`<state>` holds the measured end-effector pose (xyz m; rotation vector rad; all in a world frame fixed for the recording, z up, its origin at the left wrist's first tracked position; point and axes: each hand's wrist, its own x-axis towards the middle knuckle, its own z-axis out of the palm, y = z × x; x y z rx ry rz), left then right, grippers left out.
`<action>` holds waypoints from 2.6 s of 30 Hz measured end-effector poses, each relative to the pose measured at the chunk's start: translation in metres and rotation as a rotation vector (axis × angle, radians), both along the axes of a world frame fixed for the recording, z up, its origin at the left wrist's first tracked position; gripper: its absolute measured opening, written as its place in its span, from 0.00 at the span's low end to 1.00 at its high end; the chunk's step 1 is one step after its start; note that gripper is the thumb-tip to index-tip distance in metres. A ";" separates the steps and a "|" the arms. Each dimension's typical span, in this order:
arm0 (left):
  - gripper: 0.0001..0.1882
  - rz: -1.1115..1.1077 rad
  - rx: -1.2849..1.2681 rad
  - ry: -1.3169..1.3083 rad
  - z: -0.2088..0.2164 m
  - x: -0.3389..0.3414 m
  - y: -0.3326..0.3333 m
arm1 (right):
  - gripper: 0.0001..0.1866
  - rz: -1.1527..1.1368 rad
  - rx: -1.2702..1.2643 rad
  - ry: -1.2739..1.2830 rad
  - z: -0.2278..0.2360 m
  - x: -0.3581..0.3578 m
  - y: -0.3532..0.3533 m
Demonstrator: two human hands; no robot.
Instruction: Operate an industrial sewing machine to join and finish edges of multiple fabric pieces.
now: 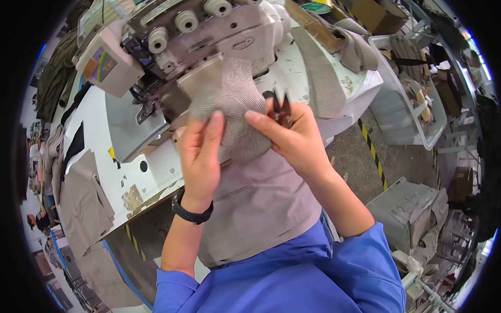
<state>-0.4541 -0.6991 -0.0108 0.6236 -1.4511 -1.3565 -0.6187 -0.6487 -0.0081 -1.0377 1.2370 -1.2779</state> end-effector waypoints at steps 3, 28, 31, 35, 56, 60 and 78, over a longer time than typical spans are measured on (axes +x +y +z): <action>0.15 0.099 -0.028 0.040 0.014 0.009 0.005 | 0.08 -0.287 -0.135 -0.102 0.004 -0.028 -0.009; 0.22 0.312 -0.754 -1.096 0.019 0.144 -0.023 | 0.09 0.247 0.066 -0.254 -0.036 0.147 0.004; 0.25 0.306 -0.823 -1.064 0.016 0.128 -0.015 | 0.10 0.225 0.006 -0.375 -0.041 0.138 0.021; 0.25 0.400 -0.800 -1.244 0.022 0.115 -0.020 | 0.12 0.070 0.052 -0.259 -0.047 0.133 0.020; 0.11 1.069 -0.079 -0.932 0.040 0.468 0.023 | 0.15 0.350 -0.335 0.308 -0.068 0.153 0.060; 0.10 1.255 -0.733 -0.749 0.112 0.446 -0.014 | 0.21 0.279 -0.654 0.284 -0.031 0.173 0.034; 0.17 1.261 -1.505 -1.040 0.192 0.245 -0.035 | 0.05 0.511 -0.721 -0.244 0.076 0.244 -0.016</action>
